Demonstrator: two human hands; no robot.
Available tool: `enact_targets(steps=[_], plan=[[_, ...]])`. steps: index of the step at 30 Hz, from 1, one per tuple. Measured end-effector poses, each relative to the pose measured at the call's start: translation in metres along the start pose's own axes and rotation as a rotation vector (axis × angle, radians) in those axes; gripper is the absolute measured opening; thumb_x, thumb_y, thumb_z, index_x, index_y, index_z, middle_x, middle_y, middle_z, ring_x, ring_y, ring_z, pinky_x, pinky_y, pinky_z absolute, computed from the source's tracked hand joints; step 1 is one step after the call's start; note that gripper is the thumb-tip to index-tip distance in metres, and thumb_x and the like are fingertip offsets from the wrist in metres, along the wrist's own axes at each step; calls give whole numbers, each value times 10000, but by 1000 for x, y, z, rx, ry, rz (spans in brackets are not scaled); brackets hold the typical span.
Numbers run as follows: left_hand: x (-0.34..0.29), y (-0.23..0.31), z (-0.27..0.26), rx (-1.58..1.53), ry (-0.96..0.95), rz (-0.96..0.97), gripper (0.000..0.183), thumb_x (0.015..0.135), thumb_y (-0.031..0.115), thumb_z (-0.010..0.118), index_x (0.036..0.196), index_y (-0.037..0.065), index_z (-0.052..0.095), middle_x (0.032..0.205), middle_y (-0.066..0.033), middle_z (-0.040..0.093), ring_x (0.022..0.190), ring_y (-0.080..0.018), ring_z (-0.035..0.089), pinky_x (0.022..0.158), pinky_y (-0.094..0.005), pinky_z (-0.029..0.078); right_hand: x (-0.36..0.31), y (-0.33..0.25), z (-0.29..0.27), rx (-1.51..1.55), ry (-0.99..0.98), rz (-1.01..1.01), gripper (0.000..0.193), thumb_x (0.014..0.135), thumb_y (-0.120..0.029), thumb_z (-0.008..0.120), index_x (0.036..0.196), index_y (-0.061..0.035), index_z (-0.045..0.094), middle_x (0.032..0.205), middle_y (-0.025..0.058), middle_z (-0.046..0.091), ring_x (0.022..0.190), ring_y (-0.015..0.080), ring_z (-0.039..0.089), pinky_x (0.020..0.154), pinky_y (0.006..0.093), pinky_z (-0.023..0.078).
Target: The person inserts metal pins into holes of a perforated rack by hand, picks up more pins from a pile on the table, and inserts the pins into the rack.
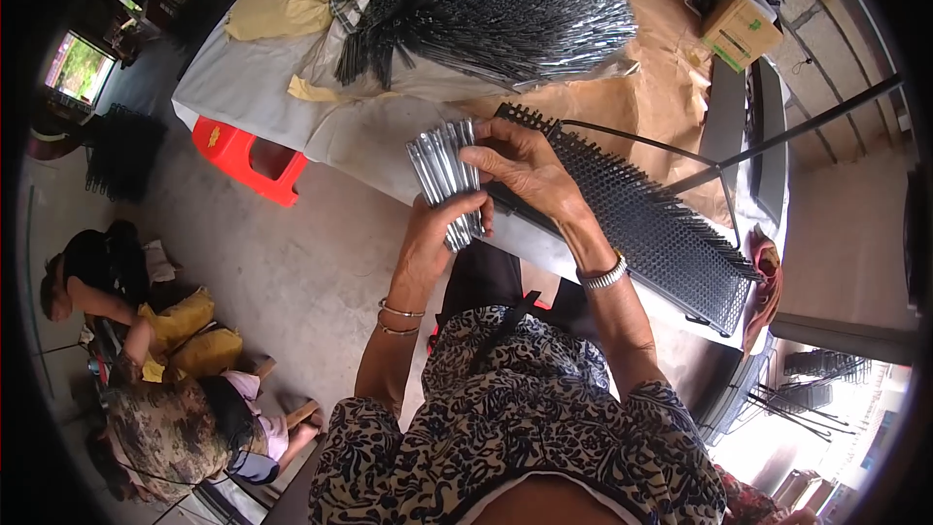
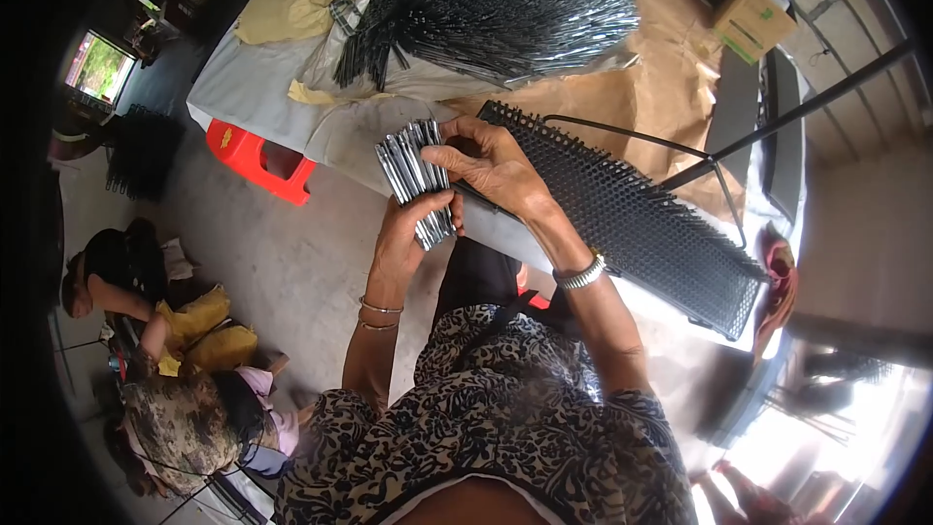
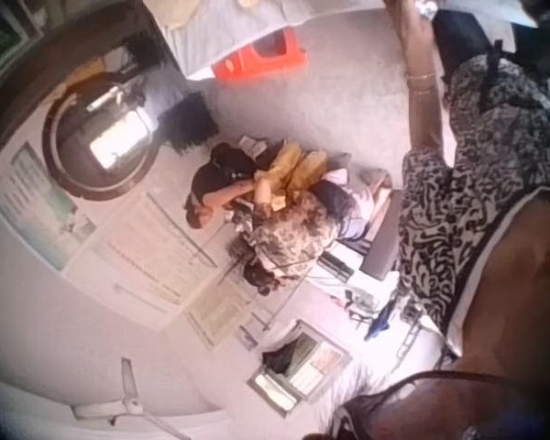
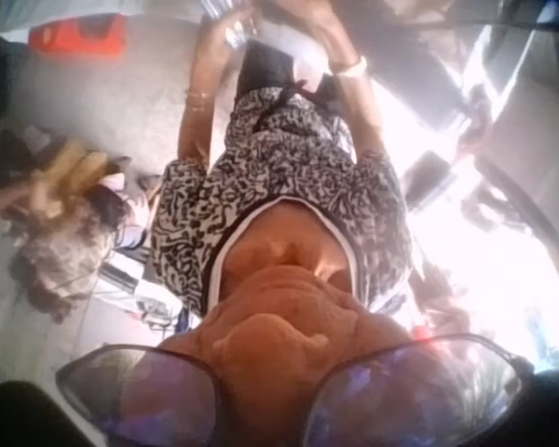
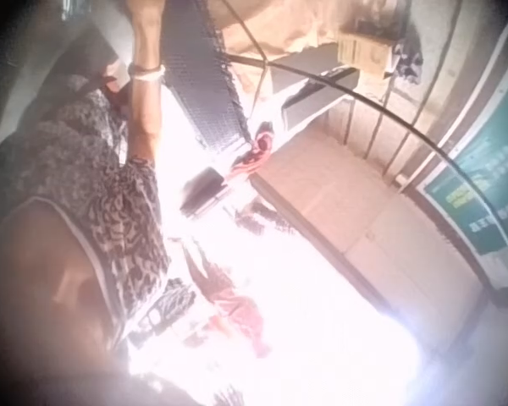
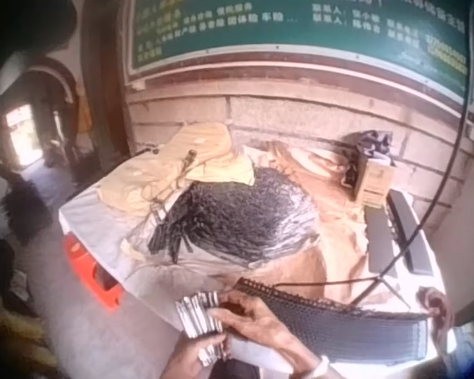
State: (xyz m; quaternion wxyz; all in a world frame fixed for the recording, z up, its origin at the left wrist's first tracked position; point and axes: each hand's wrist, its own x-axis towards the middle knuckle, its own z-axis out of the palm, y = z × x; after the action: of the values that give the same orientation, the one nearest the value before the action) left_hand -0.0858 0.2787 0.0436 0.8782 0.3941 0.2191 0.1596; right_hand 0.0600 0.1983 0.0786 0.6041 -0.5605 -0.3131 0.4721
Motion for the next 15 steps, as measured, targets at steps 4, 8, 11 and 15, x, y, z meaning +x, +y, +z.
enact_targets(steps=[4,8,11,15], plan=[[-8,-12,10,-28,24,-36,266,844,54,659,1087,-50,624,807,-108,673,664,-181,649,595,-301,535,-11,3,0,29,63,-88,182,930,-127,629,961,40,564,785,75,616,537,118,594,432,238,486],[-12,-17,14,-33,65,-102,254,828,85,688,1047,-32,635,813,-123,687,697,-198,678,607,-303,545,-22,4,-10,-40,115,-61,94,926,-81,623,937,7,591,794,22,598,682,61,529,609,229,472],[-14,-20,15,-12,66,-118,239,831,82,675,1044,-21,642,824,-118,693,703,-197,681,608,-299,540,-25,10,-14,-62,124,-65,96,917,-77,633,949,2,589,773,8,578,646,56,501,586,224,453],[-16,-21,18,7,60,-140,237,834,79,665,1050,-17,646,854,-109,700,728,-189,684,618,-293,535,-32,10,-14,27,135,-70,111,905,-73,649,955,-5,576,751,-7,557,619,53,471,559,208,417]])
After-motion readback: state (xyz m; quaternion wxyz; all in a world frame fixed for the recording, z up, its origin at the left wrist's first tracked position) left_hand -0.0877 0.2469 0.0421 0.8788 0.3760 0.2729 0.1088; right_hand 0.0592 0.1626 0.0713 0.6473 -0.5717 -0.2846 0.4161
